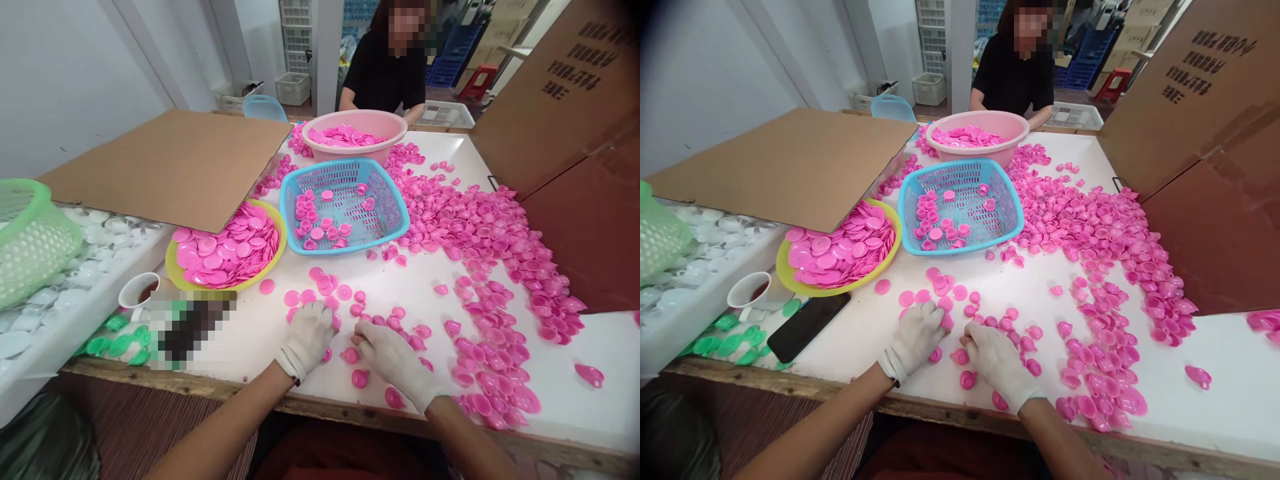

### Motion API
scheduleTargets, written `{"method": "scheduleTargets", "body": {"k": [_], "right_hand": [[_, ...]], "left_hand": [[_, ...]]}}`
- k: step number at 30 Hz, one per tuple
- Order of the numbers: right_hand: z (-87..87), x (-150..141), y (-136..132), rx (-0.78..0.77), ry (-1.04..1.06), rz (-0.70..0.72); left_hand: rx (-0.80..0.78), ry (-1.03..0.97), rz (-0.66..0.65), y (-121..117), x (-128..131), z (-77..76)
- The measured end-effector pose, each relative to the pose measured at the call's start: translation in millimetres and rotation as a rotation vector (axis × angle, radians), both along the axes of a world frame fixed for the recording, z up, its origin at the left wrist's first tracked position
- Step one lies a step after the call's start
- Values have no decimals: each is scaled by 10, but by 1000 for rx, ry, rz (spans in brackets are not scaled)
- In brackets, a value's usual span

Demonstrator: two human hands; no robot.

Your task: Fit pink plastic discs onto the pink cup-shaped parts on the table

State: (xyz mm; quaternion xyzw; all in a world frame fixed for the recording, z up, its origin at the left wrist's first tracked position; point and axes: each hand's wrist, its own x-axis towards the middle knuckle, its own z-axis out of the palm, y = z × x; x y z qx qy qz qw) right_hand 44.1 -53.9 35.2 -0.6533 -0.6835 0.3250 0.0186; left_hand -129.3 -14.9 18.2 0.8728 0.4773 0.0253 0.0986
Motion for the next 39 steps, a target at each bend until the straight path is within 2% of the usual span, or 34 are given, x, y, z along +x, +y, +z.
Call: {"method": "scheduleTargets", "body": {"k": [4,8,10,12,15,18,20,24,26,30,32,36,39], "right_hand": [[0,-11,-120,34,29,-56],[-62,-35,-104,147,162,-107],[-69,-75,-51,233,256,-121],[-44,-142,-8,245,350,-109],[10,-275,-27,39,500,-73],[0,-398,-136,-223,571,-116],[-49,-451,-205,-271,535,-147],[-157,-492,-245,-217,459,-164],[-193,-500,-232,-242,460,-166],[-243,-531,-215,-413,497,-207],[-251,-550,-210,-467,496,-233],[-208,-550,-181,-475,440,-232],[-169,-513,-158,-612,577,-250]], "left_hand": [[-64,-13,75,111,123,-3],[-89,-78,87,110,95,16],[-166,-225,117,67,35,67],[-310,-472,190,-3,-53,139],[-631,-790,335,-161,-208,218],[-853,-860,452,-343,-313,193],[-815,-806,476,-432,-336,130],[-691,-712,444,-466,-328,16],[-755,-700,447,-442,-330,-8],[-902,-699,473,-414,-344,-24],[-906,-701,474,-413,-344,-36],[-893,-696,456,-404,-345,-84],[-901,-690,458,-385,-365,-127]]}}
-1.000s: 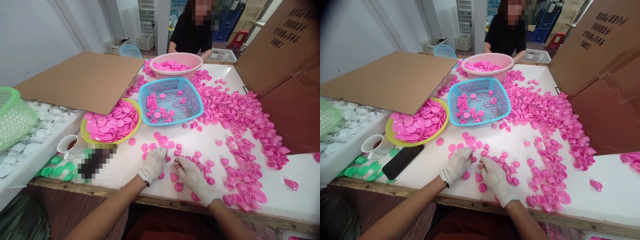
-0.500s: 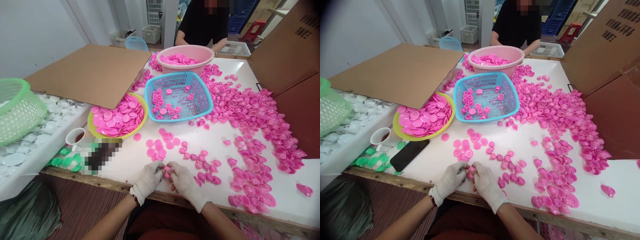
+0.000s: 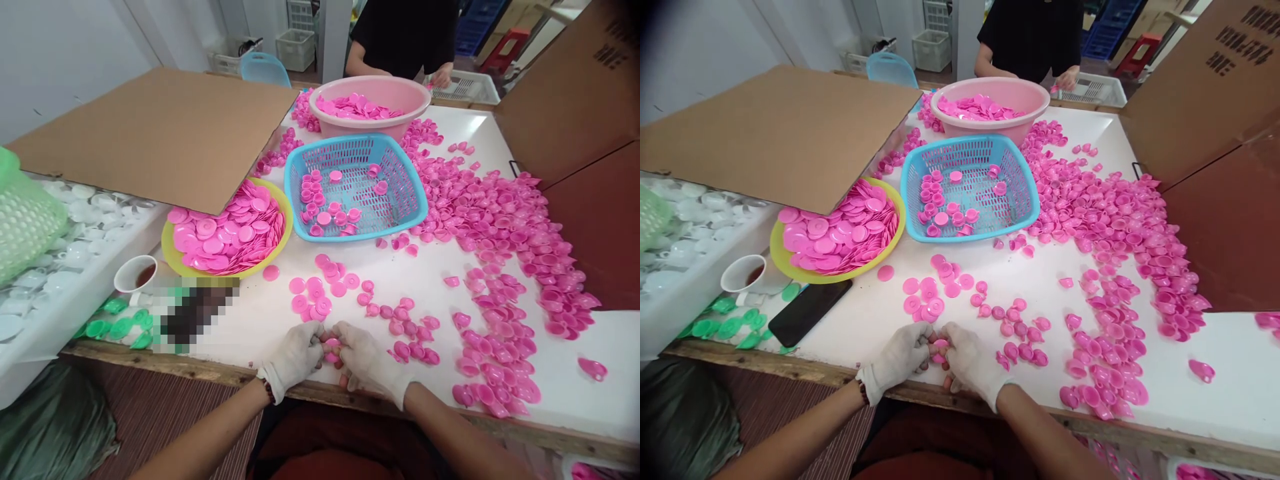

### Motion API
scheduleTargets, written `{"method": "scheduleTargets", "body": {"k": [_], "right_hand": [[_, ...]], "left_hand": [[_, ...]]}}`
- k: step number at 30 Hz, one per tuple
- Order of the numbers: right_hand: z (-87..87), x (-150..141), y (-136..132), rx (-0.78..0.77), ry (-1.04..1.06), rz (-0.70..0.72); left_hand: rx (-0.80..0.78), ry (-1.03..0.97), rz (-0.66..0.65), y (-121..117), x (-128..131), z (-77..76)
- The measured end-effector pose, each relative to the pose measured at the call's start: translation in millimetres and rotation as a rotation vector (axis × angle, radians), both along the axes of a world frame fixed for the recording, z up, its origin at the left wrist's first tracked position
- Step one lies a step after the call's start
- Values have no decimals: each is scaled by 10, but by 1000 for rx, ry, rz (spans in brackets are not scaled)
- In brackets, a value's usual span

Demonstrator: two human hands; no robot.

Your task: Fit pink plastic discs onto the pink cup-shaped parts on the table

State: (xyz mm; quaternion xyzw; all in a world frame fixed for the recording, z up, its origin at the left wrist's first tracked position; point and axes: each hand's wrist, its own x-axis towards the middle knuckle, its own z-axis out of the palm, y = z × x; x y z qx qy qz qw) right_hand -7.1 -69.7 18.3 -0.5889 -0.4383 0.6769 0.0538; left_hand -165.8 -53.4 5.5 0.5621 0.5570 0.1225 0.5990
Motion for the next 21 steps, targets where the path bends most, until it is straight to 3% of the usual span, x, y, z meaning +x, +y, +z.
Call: {"method": "scheduleTargets", "body": {"k": [3,8,12,16,21], "right_hand": [[-10,27,-6,-120,146,-43],[-48,17,-4,-30,37,-17],[33,24,98,-83,63,55],[123,6,172,-132,61,70],[167,-67,176,-59,-32,100]], "left_hand": [[-4,25,-17,27,-14,-9],[53,77,-75,89,12,70],[44,105,-115,112,-4,122],[205,119,-194,71,-43,98],[271,166,-151,22,-50,54]]}}
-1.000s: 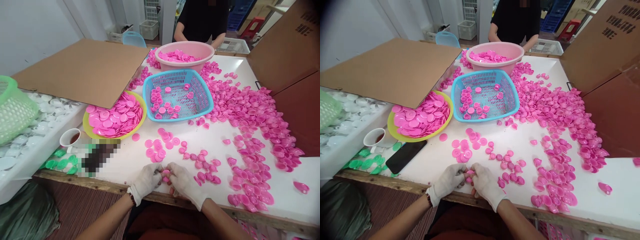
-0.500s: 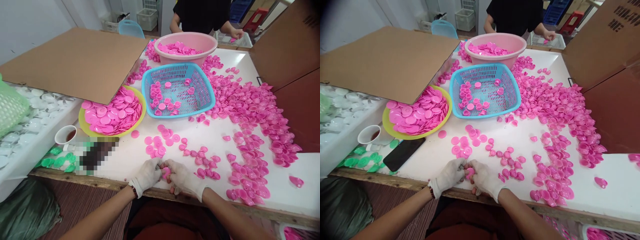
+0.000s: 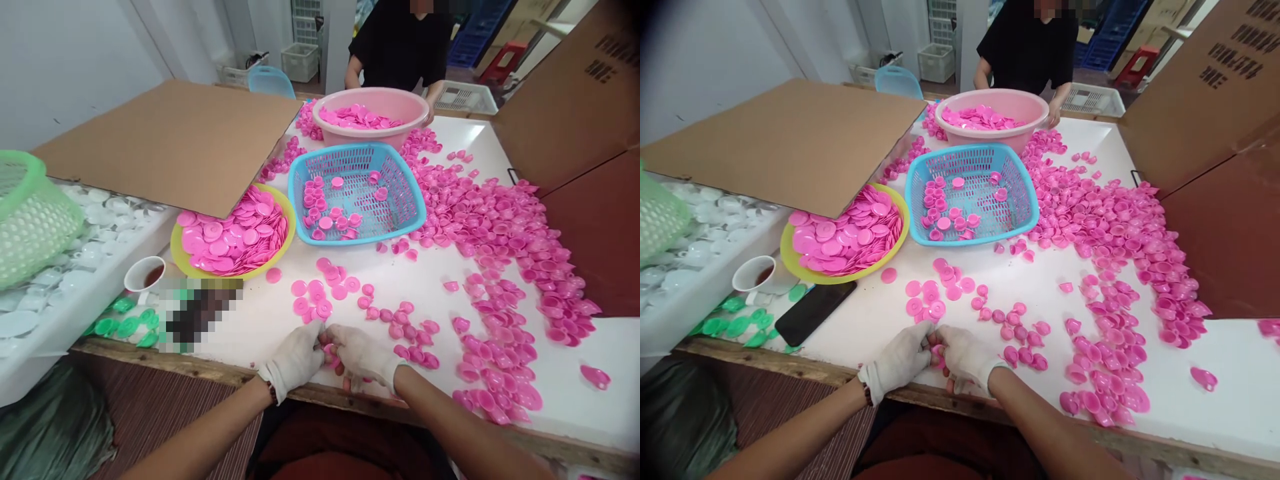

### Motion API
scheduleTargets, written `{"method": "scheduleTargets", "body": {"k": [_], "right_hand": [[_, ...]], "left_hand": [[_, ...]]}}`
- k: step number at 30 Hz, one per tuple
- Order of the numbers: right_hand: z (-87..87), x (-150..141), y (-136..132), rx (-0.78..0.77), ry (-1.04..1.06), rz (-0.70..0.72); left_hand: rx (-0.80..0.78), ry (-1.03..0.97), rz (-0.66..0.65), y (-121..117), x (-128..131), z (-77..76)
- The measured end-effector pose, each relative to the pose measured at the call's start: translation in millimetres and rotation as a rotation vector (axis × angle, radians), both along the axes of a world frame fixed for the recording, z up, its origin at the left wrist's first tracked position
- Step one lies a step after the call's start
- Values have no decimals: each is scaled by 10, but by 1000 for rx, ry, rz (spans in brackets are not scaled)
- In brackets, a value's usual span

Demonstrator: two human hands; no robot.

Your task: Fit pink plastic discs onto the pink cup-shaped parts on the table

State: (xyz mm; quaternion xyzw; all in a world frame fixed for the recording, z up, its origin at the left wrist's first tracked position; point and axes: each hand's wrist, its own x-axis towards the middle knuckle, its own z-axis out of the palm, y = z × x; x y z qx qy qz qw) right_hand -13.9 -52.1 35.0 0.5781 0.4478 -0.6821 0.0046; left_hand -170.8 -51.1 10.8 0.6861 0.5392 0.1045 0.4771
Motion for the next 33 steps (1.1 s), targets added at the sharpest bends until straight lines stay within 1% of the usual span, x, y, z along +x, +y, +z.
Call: {"method": "scheduleTargets", "body": {"k": [3,4,5,6,7,9,10,11,12,13,16,18,19,21,23,24,25,28,29,31,33], "right_hand": [[50,11,22,27,-37,72],[84,37,43,42,-43,80],[130,76,74,82,-40,53],[187,126,115,151,-17,-22],[251,185,166,241,30,-140],[372,311,285,453,183,-437],[412,367,344,533,246,-538],[429,412,396,584,278,-591],[417,442,438,612,269,-587],[377,454,470,626,216,-532],[136,400,521,699,-132,-216],[-38,315,541,766,-324,-62],[-106,268,550,788,-378,-22],[-193,186,567,801,-417,8],[-229,135,580,798,-450,29],[-236,124,584,793,-460,35],[-238,124,585,789,-464,38],[-227,179,559,779,-445,35],[-219,208,534,773,-430,27],[-199,269,454,750,-398,11],[-185,311,335,669,-311,-26]], "left_hand": [[-38,-59,7,23,-51,34],[-53,-82,20,32,-76,51],[-60,-97,43,36,-100,65],[-51,-102,75,35,-117,76],[-25,-99,109,27,-122,80],[59,-82,152,-11,-76,74],[98,-80,148,-39,-21,68],[127,-78,126,-70,54,64],[145,-68,91,-100,145,64],[157,-45,45,-127,245,66],[192,95,-81,-164,501,85],[200,180,-113,-154,563,92],[199,200,-105,-144,553,92],[196,186,-44,-128,475,88],[161,87,32,-123,368,81],[101,8,73,-126,320,77],[7,-83,123,-131,283,70],[-366,-350,315,-147,232,41],[-460,-419,370,-149,229,31],[-552,-517,426,-143,228,21],[-567,-564,427,-129,224,27]]}}
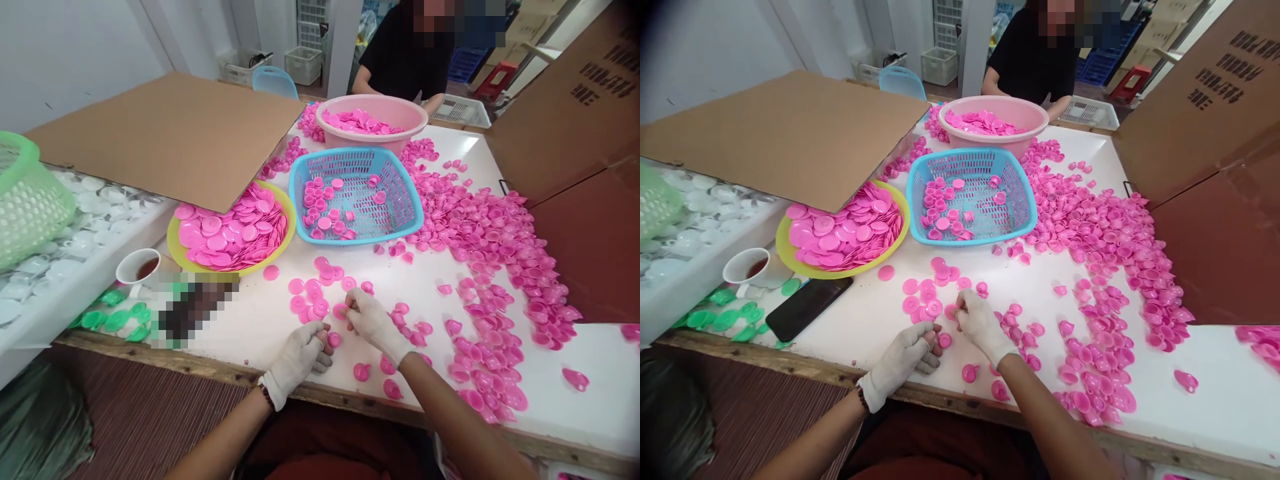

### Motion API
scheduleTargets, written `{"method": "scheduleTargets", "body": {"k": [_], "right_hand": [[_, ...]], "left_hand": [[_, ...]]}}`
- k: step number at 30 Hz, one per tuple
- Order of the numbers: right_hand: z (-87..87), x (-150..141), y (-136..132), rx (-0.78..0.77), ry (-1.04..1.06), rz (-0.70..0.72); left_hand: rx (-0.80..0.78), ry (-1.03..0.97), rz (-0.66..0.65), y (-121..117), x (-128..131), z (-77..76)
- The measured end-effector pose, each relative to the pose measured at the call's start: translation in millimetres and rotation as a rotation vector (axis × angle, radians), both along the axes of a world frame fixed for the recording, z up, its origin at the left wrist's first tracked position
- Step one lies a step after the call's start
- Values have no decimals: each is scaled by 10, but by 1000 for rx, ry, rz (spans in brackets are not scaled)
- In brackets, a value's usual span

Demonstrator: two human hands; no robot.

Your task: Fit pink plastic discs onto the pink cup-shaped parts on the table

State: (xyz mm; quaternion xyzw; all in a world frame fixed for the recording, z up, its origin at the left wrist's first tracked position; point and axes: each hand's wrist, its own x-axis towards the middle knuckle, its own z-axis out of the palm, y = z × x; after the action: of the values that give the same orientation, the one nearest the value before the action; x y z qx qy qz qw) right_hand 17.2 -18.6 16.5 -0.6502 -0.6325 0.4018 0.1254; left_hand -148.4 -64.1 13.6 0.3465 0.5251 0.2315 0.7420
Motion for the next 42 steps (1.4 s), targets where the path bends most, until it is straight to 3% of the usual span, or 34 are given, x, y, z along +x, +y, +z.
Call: {"method": "scheduleTargets", "body": {"k": [5,10,19,22,26,31,34,36,39,42], "right_hand": [[-59,-38,-321,-350,414,-164],[-126,-105,-433,-439,445,-174],[-6,-49,-275,-721,529,-126],[-40,7,-261,-788,645,-113],[-96,-28,-319,-701,625,-160],[-102,-123,-346,-522,496,-108],[11,-56,-249,-419,464,-75],[175,35,-135,-247,583,-173],[425,153,48,94,873,-337],[435,133,137,173,727,-225]], "left_hand": [[15,-44,-22,32,-8,1],[-17,-90,-32,62,14,-89],[-47,212,-133,195,74,-60],[69,226,-194,185,28,-113],[280,302,-231,146,7,-168],[310,312,-177,69,66,-92],[302,322,-80,-6,29,-28],[362,375,-51,-71,-4,-1],[538,497,-170,-187,50,38],[657,612,-411,-294,265,89]]}}
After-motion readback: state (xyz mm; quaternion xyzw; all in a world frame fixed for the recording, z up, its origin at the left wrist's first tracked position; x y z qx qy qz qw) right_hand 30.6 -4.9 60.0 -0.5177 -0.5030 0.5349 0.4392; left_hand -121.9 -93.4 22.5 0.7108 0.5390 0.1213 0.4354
